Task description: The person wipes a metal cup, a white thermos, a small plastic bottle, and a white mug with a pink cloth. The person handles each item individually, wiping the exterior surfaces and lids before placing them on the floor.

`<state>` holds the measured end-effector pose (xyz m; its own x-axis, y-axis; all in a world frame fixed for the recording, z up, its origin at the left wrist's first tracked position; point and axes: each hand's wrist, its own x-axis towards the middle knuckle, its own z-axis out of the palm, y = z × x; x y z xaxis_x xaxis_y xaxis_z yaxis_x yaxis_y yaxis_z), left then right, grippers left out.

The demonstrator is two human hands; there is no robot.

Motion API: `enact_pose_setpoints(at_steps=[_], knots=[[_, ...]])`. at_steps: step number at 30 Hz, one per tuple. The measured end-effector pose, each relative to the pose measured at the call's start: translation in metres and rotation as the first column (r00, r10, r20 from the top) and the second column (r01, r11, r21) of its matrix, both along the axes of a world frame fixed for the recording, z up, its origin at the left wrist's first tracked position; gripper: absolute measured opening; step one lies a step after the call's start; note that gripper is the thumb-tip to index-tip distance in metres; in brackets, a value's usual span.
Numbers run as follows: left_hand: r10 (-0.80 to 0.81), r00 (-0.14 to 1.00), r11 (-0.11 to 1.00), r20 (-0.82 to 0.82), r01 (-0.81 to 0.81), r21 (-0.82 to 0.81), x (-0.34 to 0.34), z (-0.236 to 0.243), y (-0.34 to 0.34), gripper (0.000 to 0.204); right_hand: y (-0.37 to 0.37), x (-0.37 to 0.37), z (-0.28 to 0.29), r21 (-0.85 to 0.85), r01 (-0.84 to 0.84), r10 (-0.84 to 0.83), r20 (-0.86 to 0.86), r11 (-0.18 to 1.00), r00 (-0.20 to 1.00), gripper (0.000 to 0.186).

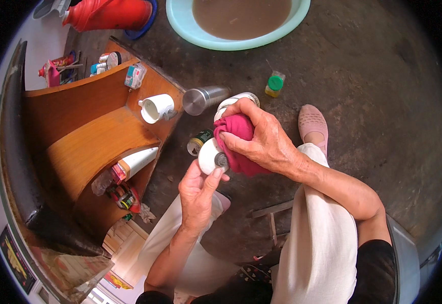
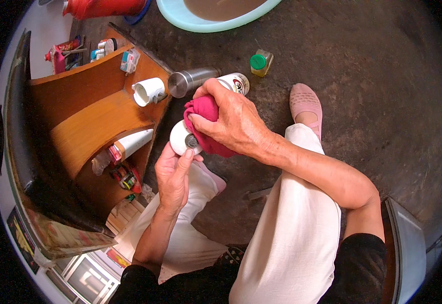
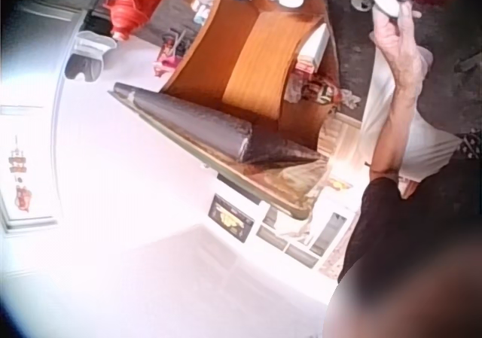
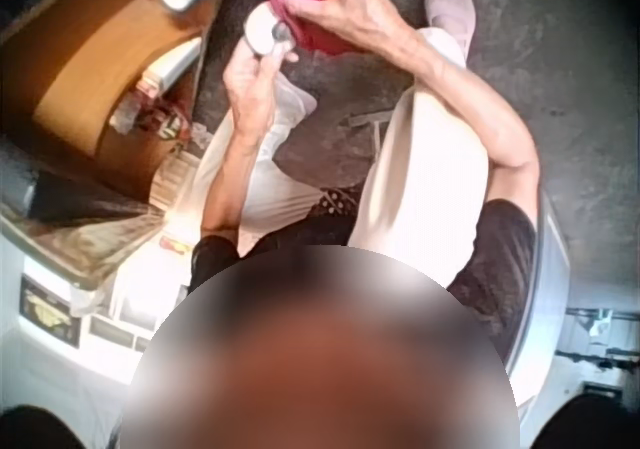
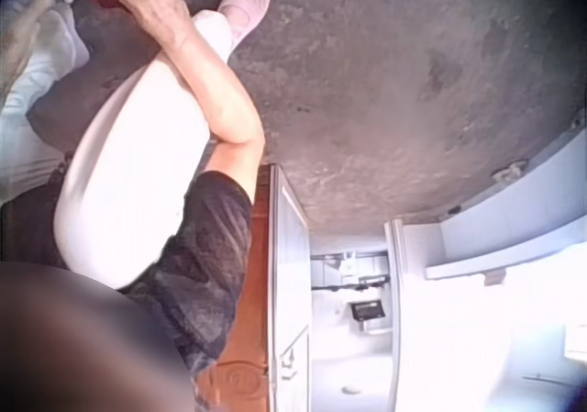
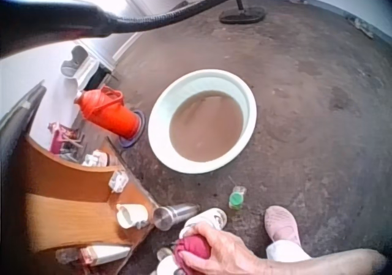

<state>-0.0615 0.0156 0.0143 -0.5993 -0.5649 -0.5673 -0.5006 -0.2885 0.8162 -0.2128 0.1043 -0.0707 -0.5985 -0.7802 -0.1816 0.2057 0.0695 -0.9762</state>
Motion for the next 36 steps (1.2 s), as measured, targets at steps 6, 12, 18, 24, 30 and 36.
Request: enact_pose_setpoints(at_steps=[6, 12, 18, 24, 30, 36], knots=[[0.138, 0.985, 0.985, -0.103, -0.126, 0.117, 0.001, -0.003, -0.014, 0.029, 0.005, 0.004, 0.002, -0.013, -0.125, 0.126, 0.121, 0.992, 0.985, 0.038], [0.218, 0.971, 0.95, -0.101, -0.187, 0.249, 0.0, -0.002, -0.016, 0.032, 0.004, 0.001, 0.0, -0.078, -0.168, 0.177, 0.129, 0.983, 0.976, 0.042], [0.25, 0.966, 0.932, -0.063, -0.222, 0.287, 0.001, -0.003, -0.016, 0.033, 0.005, 0.003, -0.008, -0.205, -0.218, 0.26, 0.203, 0.954, 0.944, 0.045], [0.213, 0.974, 0.947, -0.08, -0.186, 0.264, 0.006, -0.005, -0.011, 0.032, 0.005, 0.002, -0.005, -0.167, -0.218, 0.257, 0.273, 0.962, 0.927, 0.035], [0.155, 0.984, 0.965, -0.087, -0.132, 0.227, 0.01, -0.009, -0.006, 0.033, 0.002, 0.002, -0.004, -0.062, -0.221, 0.224, 0.471, 0.973, 0.853, 0.028], [0.214, 0.975, 0.939, -0.068, -0.186, 0.289, 0.011, -0.008, -0.012, 0.033, 0.005, 0.006, -0.01, -0.202, -0.222, 0.285, 0.385, 0.954, 0.878, 0.027]])
